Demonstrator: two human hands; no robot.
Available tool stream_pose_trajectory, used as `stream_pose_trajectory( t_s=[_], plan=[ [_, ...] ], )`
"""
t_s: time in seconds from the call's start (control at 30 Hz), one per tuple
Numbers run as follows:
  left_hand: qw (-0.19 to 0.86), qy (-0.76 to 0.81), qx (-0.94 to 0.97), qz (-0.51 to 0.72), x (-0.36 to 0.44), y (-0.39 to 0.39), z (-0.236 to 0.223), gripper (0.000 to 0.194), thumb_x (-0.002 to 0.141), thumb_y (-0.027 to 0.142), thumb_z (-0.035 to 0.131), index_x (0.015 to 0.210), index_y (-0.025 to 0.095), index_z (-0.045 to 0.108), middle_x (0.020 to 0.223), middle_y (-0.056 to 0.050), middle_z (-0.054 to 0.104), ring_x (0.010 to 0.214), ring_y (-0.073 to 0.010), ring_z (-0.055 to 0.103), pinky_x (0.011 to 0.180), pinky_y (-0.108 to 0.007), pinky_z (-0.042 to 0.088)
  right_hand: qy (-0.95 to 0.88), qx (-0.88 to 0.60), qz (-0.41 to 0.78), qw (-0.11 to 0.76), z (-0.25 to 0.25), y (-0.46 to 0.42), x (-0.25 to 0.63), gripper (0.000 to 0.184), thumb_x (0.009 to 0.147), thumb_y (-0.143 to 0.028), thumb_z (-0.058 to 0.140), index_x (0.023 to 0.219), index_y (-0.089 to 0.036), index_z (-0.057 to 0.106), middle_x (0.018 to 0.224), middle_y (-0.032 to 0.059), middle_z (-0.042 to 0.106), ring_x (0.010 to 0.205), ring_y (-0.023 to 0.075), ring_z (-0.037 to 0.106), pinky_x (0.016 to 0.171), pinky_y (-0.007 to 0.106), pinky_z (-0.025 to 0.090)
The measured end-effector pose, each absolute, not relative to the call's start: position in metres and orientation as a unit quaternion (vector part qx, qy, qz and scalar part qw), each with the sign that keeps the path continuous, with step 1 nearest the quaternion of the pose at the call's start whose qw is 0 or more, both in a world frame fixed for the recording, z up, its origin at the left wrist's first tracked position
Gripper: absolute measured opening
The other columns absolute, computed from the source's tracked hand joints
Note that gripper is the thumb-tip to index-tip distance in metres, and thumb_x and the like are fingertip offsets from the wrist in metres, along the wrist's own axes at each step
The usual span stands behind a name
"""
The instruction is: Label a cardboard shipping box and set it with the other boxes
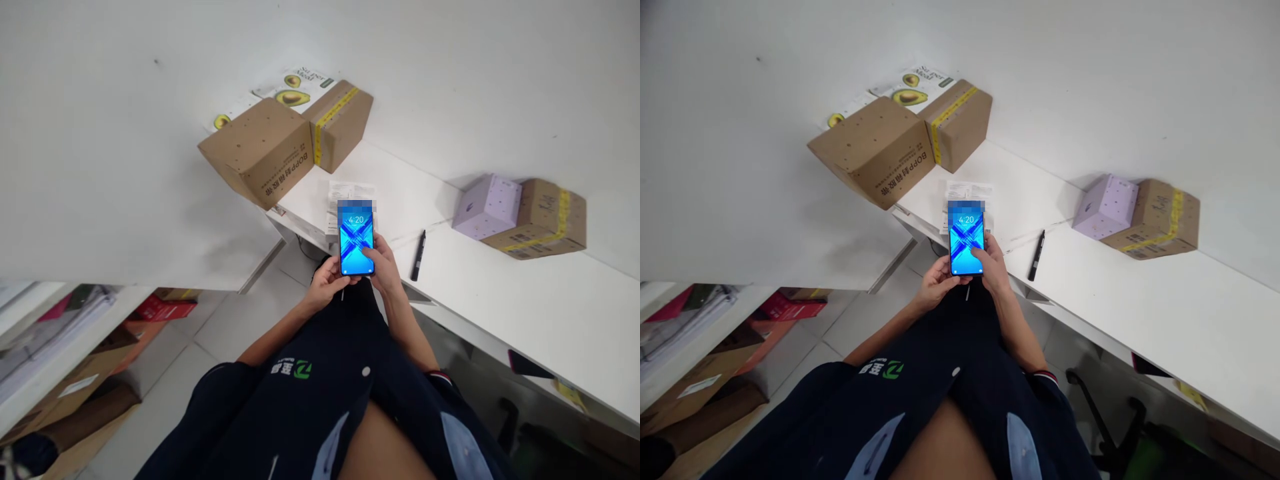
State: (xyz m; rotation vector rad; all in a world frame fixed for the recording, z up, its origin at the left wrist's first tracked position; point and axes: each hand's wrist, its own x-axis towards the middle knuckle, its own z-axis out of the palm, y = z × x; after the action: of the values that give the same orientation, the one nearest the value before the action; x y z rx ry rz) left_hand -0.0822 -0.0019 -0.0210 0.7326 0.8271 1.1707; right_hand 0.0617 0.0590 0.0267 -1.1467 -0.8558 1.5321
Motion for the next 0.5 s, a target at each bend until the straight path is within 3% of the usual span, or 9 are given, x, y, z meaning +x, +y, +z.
stream_pose_trajectory(
  t_s=[0.3, 0.5],
  plan=[
    [0.685, 0.333, 0.342, 0.55, -0.085, 0.0, -0.029, 0.058, 0.077, 0.035, 0.087, 0.127, 0.018, 0.062, 0.108, -0.009, 0.077, 0.09, -0.023, 0.077, 0.085, -0.038, 0.062, -0.327, -0.472, 0.629, 0.525, 0.031, 0.056, 0.055, 0.041, 0.06, -0.027, 0.074, 0.1, -0.022, 0.064, 0.083, -0.0046, 0.068, 0.071, 0.0126, 0.056, 0.064, 0.024, 0.045],
    [0.698, 0.311, 0.331, 0.554, -0.085, 0.0, -0.033, 0.061, 0.076, 0.033, 0.088, 0.13, 0.019, 0.063, 0.107, -0.008, 0.078, 0.085, -0.0222, 0.078, 0.082, -0.038, 0.063, -0.268, -0.431, 0.683, 0.525, 0.033, 0.061, 0.06, 0.024, 0.073, -0.041, 0.073, 0.089, -0.023, 0.066, 0.075, -0.0057, 0.065, 0.068, 0.013, 0.057, 0.064, 0.025, 0.048]
  ],
)
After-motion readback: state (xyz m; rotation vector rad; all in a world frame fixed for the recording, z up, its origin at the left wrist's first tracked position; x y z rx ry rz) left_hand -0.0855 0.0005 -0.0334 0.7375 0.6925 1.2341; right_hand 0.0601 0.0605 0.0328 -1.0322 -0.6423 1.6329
